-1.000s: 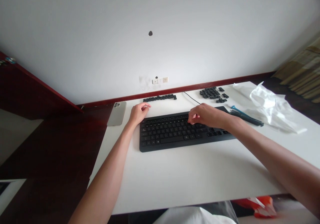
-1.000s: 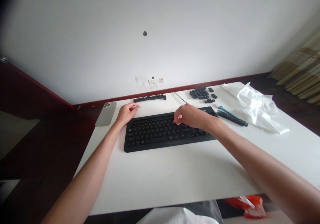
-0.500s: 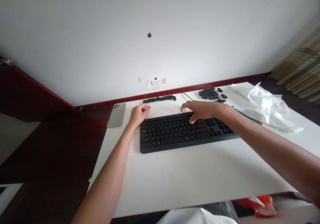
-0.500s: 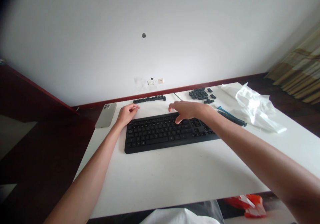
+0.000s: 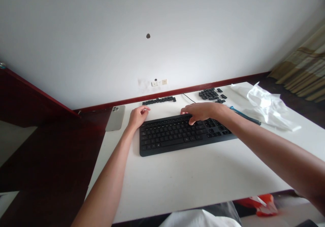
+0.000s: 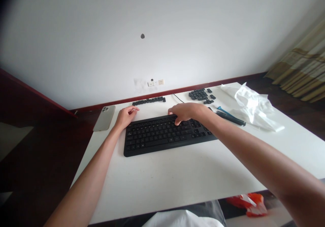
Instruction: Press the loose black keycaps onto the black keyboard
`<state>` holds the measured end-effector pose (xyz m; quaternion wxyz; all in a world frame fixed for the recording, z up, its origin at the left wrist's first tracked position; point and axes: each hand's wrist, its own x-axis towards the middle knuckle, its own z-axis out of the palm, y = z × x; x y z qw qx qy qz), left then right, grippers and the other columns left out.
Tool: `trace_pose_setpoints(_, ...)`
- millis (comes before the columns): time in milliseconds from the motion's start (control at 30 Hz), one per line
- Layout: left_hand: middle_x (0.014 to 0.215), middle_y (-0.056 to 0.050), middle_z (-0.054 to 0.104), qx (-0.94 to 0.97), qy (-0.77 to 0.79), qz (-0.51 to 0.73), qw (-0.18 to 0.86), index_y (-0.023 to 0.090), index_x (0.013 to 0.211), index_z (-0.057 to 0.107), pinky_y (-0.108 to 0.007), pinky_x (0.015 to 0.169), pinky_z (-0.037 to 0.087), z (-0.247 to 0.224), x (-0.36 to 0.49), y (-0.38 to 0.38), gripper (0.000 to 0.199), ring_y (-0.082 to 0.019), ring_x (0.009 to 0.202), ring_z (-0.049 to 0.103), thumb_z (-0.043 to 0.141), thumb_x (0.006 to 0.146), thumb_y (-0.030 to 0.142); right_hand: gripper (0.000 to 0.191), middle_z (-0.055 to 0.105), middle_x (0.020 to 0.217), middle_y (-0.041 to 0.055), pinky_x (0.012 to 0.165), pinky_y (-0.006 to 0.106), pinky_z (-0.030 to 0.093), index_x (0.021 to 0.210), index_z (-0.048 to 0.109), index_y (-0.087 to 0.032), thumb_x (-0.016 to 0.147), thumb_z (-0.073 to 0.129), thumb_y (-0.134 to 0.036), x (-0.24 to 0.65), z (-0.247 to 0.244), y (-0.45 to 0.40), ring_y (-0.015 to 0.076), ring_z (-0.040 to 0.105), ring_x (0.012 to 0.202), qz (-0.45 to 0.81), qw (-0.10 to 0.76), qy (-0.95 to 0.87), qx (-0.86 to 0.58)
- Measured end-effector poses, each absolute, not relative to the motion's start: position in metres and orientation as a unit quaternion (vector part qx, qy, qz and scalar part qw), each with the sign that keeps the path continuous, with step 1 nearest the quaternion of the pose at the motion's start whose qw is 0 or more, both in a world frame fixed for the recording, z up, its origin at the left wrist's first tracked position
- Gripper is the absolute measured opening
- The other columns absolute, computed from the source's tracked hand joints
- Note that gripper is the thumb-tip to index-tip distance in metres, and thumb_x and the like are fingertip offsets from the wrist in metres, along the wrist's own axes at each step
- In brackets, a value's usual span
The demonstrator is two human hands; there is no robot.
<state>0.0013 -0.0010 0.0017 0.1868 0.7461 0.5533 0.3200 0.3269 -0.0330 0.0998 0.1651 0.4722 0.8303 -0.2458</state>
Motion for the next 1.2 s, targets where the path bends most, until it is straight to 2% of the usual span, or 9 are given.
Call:
trace_pose_setpoints(167,0.059,0.004,0.053,0.744,0.557,0.317,0.189,0.022,0.094,0.077,-0.026,0.061,0.035,0.003,0.002,-0.002,0.022,-0.014,0.057,0.047,0.057,0.086,0.027,0.067,0.059,0.142,0.0127,0.094,0.044,0.048,0.141,0.056,-0.026,0.078,0.069,-0.042,0.328,0.101,-0.035,0.0382,0.058,0.125,-0.249,0.163,0.831,0.469)
trace_pose_setpoints(367,0.059,0.004,0.053,0.743,0.558,0.318,0.190,0.022,0.093,0.077,-0.026,0.062,0.035,0.004,0.003,-0.003,0.022,-0.014,0.058,0.048,0.057,0.087,0.027,0.067,0.062,0.138,0.0115,0.087,0.043,0.049,0.138,0.056,-0.027,0.075,0.072,-0.044,0.328,0.096,-0.029,0.0375,0.060,0.120,-0.255,0.170,0.824,0.477)
trace_pose_setpoints(567,0.060,0.003,0.053,0.743,0.557,0.317,0.192,0.021,0.094,0.077,-0.026,0.062,0.035,0.003,0.002,-0.002,0.023,-0.014,0.058,0.048,0.056,0.087,0.027,0.066,0.058,0.141,0.0145,0.096,0.042,0.046,0.141,0.053,-0.022,0.078,0.068,-0.037,0.325,0.095,-0.036,0.0360,0.056,0.127,-0.238,0.166,0.840,0.458)
trace_pose_setpoints(867,0.060,0.003,0.054,0.742,0.559,0.316,0.193,0.022,0.094,0.077,-0.026,0.061,0.036,0.002,0.002,-0.002,0.022,-0.014,0.058,0.049,0.057,0.087,0.028,0.065,0.060,0.138,0.0130,0.094,0.042,0.047,0.139,0.055,-0.024,0.077,0.070,-0.039,0.328,0.091,-0.033,0.0360,0.058,0.124,-0.240,0.162,0.838,0.463)
trace_pose_setpoints(1033,0.060,0.003,0.053,0.744,0.556,0.315,0.193,0.022,0.093,0.077,-0.026,0.061,0.036,0.004,0.002,-0.002,0.022,-0.014,0.058,0.048,0.057,0.087,0.028,0.068,0.068,0.125,0.0103,0.079,0.041,0.051,0.129,0.062,-0.028,0.066,0.081,-0.042,0.314,0.096,-0.019,0.0363,0.065,0.108,-0.221,0.206,0.821,0.485)
trace_pose_setpoints(1200,0.059,0.004,0.051,0.745,0.553,0.319,0.192,0.022,0.094,0.076,-0.026,0.061,0.034,0.003,0.002,-0.002,0.022,-0.014,0.057,0.048,0.056,0.087,0.027,0.067,0.073,0.112,0.0090,0.074,0.044,0.053,0.111,0.071,-0.025,0.047,0.091,-0.031,0.290,0.103,-0.003,0.0392,0.068,0.099,-0.216,0.241,0.809,0.492)
